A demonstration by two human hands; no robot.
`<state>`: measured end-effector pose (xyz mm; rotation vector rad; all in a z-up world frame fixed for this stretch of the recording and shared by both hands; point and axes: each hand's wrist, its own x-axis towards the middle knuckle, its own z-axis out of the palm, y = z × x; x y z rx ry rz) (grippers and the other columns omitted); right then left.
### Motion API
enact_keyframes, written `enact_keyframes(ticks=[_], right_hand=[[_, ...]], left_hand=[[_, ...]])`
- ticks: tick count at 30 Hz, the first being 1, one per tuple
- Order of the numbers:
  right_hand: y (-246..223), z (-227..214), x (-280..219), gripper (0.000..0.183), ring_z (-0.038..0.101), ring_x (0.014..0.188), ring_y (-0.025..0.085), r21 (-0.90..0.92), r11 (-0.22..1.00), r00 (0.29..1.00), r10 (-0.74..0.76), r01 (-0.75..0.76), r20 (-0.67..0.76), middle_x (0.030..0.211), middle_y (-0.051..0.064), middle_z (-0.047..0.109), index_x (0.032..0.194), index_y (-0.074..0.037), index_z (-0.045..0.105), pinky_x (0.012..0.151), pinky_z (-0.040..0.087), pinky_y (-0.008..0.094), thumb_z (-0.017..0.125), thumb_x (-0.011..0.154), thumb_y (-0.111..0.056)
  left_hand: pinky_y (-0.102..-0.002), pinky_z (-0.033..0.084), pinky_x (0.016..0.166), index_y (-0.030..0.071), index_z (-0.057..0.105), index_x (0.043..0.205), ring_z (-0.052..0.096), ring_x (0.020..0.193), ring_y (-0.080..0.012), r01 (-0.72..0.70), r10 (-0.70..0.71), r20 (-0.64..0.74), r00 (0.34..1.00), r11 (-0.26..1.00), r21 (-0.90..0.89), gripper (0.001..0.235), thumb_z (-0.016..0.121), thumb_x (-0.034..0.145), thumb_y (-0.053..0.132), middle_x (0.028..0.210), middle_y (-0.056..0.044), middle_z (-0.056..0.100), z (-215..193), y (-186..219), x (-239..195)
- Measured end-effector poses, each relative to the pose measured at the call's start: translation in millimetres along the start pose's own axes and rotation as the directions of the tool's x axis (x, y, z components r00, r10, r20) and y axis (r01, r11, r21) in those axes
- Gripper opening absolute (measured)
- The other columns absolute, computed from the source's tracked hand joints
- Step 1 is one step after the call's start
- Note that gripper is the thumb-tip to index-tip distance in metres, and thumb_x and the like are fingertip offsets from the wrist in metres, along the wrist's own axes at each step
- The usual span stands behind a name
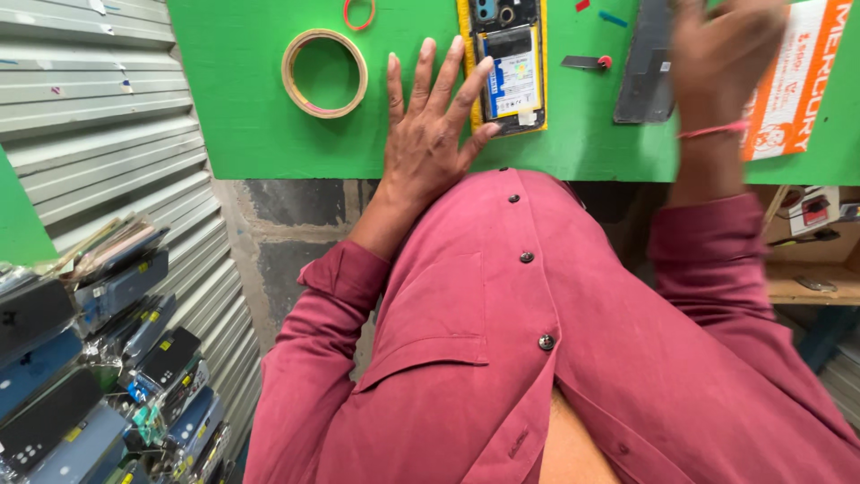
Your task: The person uses a screwdriver to remove screws from the back of a disassembled smartphone, then lifts the back cover to expose the battery and internal components. The person continues to unscrew and adjust parts inside the phone while holding it in both hands.
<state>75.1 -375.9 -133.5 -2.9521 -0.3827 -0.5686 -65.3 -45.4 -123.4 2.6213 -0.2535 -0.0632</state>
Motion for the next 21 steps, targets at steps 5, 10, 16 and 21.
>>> enact_keyframes(ticks=[5,10,16,21], right_hand=[[71,18,-3,0.013,0.058,0.061,0.023,-0.089,0.991,0.994,-0.094,0.098,0.051,0.075,0.006,0.061,0.078,-0.004,0.062,0.057,0.048,0.036,0.07,0.088,-0.008],[83,6,4,0.008,0.063,0.066,0.027,0.065,0.975,0.961,0.195,-0.211,0.197,0.079,0.012,0.066,0.085,0.001,0.062,0.065,0.052,0.04,0.066,0.089,-0.005],[22,-41,0,0.009,0.067,0.088,0.027,0.78,0.623,0.994,-0.041,-0.052,0.099,0.1,0.019,0.067,0.114,0.008,0.048,0.083,0.056,0.038,0.054,0.108,0.01],[-82,-51,12,0.01,0.066,0.085,0.018,0.855,0.513,0.99,-0.066,-0.073,0.124,0.096,0.015,0.066,0.115,0.006,0.047,0.079,0.058,0.028,0.056,0.119,0.004]], left_hand=[[-0.061,0.0,0.13,0.026,0.037,0.165,0.013,0.161,-0.0361,-0.04,0.04,-0.017,0.999,0.998,-0.053,0.066,0.057,0.11,0.058,0.172,-0.011,0.022,0,-2,18],[-0.064,0.0,0.128,0.027,0.045,0.163,0.012,0.159,-0.0362,-0.11,0.11,-0.021,0.994,0.994,-0.01,0.059,0.058,0.112,0.055,0.172,-0.008,0.023,5,-4,37],[-0.064,-0.001,0.129,0.026,0.048,0.163,0.012,0.16,-0.0341,-0.132,0.132,-0.03,0.991,0.991,-0.009,0.059,0.059,0.113,0.054,0.173,-0.007,0.021,11,-7,35],[-0.064,0.0,0.128,0.027,0.048,0.162,0.013,0.16,-0.0346,-0.117,0.116,-0.015,0.993,0.993,-0.025,0.058,0.06,0.111,0.053,0.172,-0.008,0.022,11,-7,35]])
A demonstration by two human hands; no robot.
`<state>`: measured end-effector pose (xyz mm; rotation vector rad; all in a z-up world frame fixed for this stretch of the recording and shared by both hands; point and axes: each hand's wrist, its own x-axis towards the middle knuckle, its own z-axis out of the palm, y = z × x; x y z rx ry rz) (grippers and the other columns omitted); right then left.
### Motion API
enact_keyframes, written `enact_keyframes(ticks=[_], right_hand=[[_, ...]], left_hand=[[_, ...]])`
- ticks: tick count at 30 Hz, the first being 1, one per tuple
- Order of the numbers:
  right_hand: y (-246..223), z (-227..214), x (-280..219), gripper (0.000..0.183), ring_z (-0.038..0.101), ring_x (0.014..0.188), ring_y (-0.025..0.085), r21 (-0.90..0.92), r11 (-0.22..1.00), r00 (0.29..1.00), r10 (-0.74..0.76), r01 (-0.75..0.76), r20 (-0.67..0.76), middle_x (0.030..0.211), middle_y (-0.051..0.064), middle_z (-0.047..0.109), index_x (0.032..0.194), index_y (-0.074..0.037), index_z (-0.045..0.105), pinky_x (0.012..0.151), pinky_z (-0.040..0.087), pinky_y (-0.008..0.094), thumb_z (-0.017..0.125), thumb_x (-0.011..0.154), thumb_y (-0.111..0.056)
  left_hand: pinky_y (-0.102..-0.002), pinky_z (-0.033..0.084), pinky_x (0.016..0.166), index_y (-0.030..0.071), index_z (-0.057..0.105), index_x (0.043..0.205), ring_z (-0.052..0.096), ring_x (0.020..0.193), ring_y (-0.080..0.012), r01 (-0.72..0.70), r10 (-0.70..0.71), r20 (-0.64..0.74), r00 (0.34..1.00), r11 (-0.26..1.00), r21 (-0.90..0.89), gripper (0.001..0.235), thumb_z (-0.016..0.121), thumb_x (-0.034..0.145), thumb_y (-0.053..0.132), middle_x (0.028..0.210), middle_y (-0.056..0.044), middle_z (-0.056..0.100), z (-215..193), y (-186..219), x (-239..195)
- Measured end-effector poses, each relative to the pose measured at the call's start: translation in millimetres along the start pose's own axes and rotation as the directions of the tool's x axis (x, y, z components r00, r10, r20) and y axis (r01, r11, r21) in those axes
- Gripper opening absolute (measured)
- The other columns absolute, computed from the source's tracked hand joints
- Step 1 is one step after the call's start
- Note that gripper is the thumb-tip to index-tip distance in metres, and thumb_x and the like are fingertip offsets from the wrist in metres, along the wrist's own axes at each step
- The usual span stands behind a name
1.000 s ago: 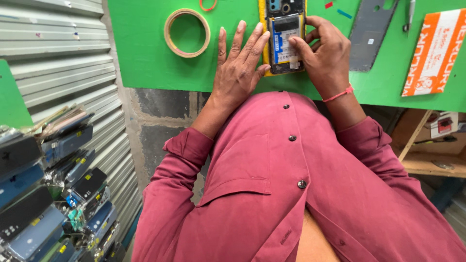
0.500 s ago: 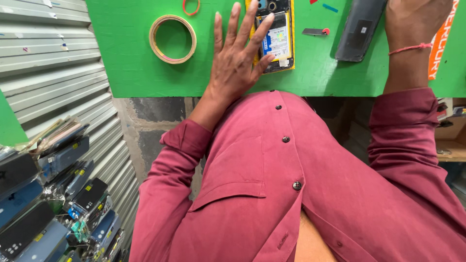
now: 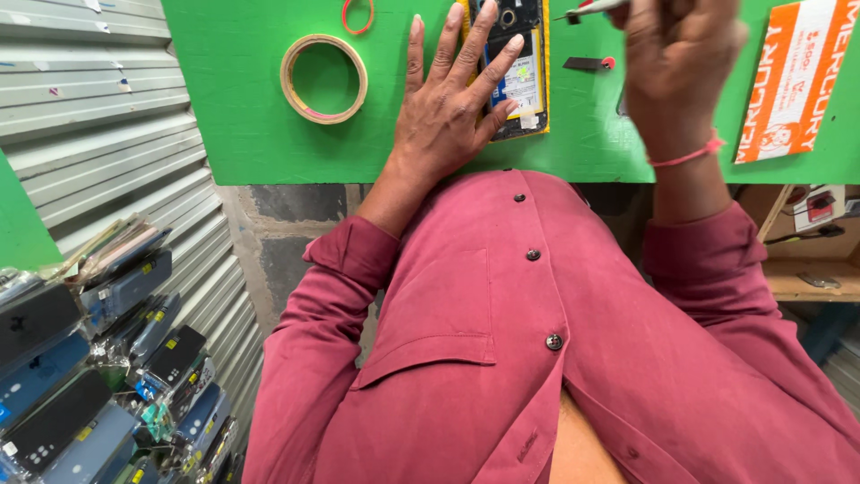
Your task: The person uses a screwdriver to remove screws from the back of a disassembled smartphone, then lifts the back cover to expose the battery and internal components. The person continues to unscrew and adjust parts inside the phone while holding it in both hands.
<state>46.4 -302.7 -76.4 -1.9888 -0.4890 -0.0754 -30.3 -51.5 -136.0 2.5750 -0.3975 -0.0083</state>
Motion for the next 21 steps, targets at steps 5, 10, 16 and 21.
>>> enact_keyframes(ticks=[5,10,16,21], right_hand=[[-27,24,16,0.012,0.073,0.095,0.02,-0.084,0.993,0.996,-0.08,0.083,0.043,0.107,0.018,0.071,0.121,0.008,0.046,0.083,0.059,0.029,0.057,0.117,0.008],[-32,27,18,0.014,0.076,0.104,0.021,-0.101,0.987,0.988,-0.118,0.128,0.097,0.115,0.017,0.071,0.124,0.007,0.045,0.091,0.062,0.029,0.053,0.114,0.009],[-42,25,25,0.016,0.075,0.091,0.024,-0.314,0.921,0.965,-0.177,0.231,0.191,0.105,0.014,0.073,0.116,0.001,0.05,0.082,0.061,0.034,0.065,0.11,0.003],[-43,31,37,0.023,0.068,0.076,0.03,-0.515,0.79,0.93,-0.186,0.334,0.318,0.091,0.012,0.069,0.107,0.002,0.058,0.065,0.053,0.039,0.078,0.108,-0.009]], left_hand=[[-0.065,0.001,0.128,0.028,0.047,0.162,0.015,0.16,-0.0342,-0.006,0.006,-0.021,1.0,1.0,0.005,0.06,0.062,0.11,0.053,0.172,-0.008,0.022,1,-1,1],[-0.065,0.001,0.128,0.029,0.046,0.163,0.015,0.16,-0.034,0.001,-0.001,-0.026,1.0,1.0,-0.002,0.061,0.064,0.109,0.052,0.172,-0.007,0.022,2,-2,-1],[-0.065,0.001,0.128,0.029,0.046,0.163,0.016,0.16,-0.0341,-0.007,0.007,-0.032,0.999,1.0,0.002,0.061,0.064,0.11,0.051,0.172,-0.007,0.022,1,-2,-1],[-0.066,0.002,0.128,0.029,0.046,0.163,0.017,0.16,-0.0338,-0.005,0.005,-0.026,1.0,1.0,0.01,0.06,0.064,0.11,0.051,0.173,-0.007,0.023,1,-1,-1]])
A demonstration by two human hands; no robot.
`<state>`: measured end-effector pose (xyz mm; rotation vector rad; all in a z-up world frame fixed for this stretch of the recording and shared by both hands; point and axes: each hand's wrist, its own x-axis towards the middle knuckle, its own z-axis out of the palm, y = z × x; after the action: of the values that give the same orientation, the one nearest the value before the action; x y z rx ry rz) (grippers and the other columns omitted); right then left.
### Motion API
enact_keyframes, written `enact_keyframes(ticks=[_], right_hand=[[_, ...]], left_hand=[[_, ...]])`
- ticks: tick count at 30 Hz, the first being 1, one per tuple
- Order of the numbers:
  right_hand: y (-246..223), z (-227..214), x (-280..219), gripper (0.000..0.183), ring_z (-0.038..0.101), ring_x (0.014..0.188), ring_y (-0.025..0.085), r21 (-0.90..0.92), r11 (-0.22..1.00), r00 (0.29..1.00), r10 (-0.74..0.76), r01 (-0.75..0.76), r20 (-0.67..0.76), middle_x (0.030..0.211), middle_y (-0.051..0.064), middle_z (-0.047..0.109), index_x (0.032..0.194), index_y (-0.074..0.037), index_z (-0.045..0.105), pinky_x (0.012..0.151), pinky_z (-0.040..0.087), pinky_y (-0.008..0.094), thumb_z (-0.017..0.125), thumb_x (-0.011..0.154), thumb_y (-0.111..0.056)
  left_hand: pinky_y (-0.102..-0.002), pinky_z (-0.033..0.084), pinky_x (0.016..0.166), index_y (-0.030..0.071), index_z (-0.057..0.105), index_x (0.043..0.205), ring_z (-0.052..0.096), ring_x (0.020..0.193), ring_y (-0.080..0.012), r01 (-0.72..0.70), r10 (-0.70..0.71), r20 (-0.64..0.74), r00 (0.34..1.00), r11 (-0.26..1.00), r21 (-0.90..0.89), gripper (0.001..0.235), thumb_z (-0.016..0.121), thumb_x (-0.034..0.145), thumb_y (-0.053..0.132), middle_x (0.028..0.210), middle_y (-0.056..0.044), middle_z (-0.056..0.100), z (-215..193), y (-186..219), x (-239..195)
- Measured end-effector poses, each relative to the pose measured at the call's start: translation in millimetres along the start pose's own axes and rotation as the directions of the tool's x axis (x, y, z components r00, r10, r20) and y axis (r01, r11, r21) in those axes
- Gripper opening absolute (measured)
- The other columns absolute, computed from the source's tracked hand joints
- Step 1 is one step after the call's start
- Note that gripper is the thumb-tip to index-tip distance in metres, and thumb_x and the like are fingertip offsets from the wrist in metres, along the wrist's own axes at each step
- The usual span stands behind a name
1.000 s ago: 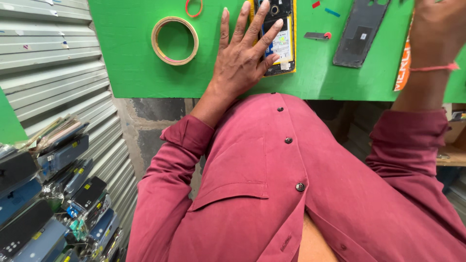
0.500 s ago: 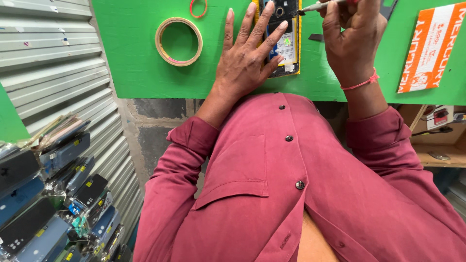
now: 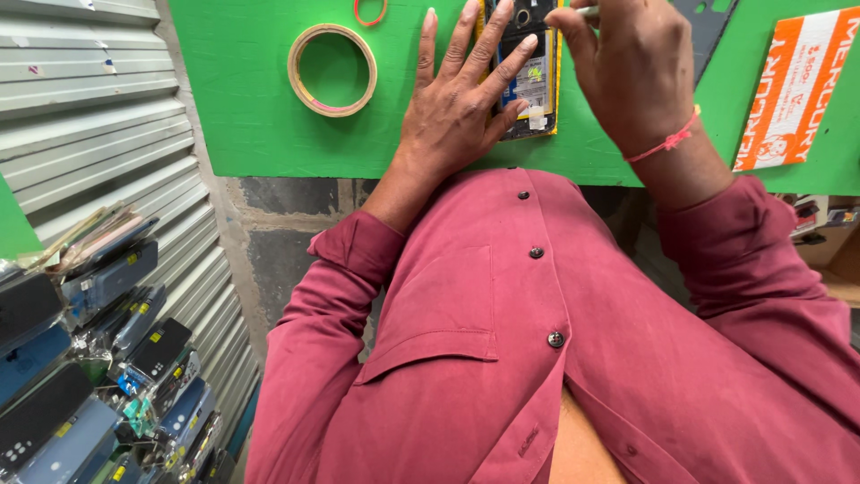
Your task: The person uses a screwdriver to remove screws from the back of a disassembled smartphone, then lifts the back cover to expose the battery and internal components. The person continues to unscrew and adjust parts inside the phone while holding it in both hands.
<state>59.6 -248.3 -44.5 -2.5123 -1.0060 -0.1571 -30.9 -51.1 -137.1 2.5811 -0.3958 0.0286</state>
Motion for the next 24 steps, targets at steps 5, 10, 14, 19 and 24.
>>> enact_keyframes(ticks=[5,10,14,19,24], right_hand=[[13,-19,12,0.007,0.067,0.08,0.027,0.135,0.98,0.974,-0.169,0.149,0.153,0.093,0.012,0.068,0.114,0.002,0.062,0.076,0.053,0.039,0.067,0.109,-0.001],[16,-28,18,0.027,0.066,0.073,0.033,-0.06,0.996,0.958,-0.054,0.073,0.282,0.086,0.015,0.068,0.105,0.001,0.066,0.065,0.053,0.043,0.079,0.104,-0.024],[17,-26,14,0.009,0.067,0.078,0.028,0.11,0.991,0.958,-0.103,0.076,0.269,0.092,0.012,0.069,0.107,-0.001,0.066,0.077,0.054,0.041,0.063,0.106,-0.01],[23,-30,12,0.011,0.068,0.086,0.03,0.035,0.988,0.974,-0.152,0.148,0.165,0.096,0.012,0.069,0.108,-0.002,0.066,0.076,0.053,0.039,0.067,0.109,-0.012],[22,-21,3,0.011,0.068,0.083,0.031,0.025,0.994,0.982,-0.113,0.11,0.154,0.093,0.013,0.07,0.109,0.0,0.069,0.072,0.053,0.04,0.069,0.113,-0.011]], left_hand=[[-0.065,0.002,0.128,0.028,0.046,0.163,0.017,0.16,-0.034,-0.002,0.001,-0.013,1.0,1.0,-0.013,0.061,0.064,0.109,0.05,0.172,-0.007,0.023,0,-1,-1],[-0.065,0.002,0.127,0.028,0.046,0.162,0.018,0.159,-0.0344,-0.013,0.012,-0.044,0.999,1.0,-0.01,0.061,0.065,0.109,0.051,0.172,-0.007,0.023,1,-1,1],[-0.065,0.002,0.128,0.028,0.046,0.162,0.019,0.16,-0.0339,-0.011,0.011,-0.037,0.999,1.0,-0.01,0.061,0.066,0.109,0.05,0.172,-0.007,0.024,1,-2,0],[-0.065,0.002,0.128,0.028,0.048,0.16,0.019,0.158,-0.0336,0.001,-0.002,-0.024,1.0,0.999,-0.034,0.062,0.067,0.106,0.049,0.171,-0.007,0.025,-1,2,1],[-0.064,0.002,0.129,0.026,0.048,0.162,0.018,0.16,-0.0336,-0.012,0.011,-0.042,0.999,1.0,-0.013,0.059,0.066,0.11,0.048,0.172,-0.007,0.025,-1,0,-1]])
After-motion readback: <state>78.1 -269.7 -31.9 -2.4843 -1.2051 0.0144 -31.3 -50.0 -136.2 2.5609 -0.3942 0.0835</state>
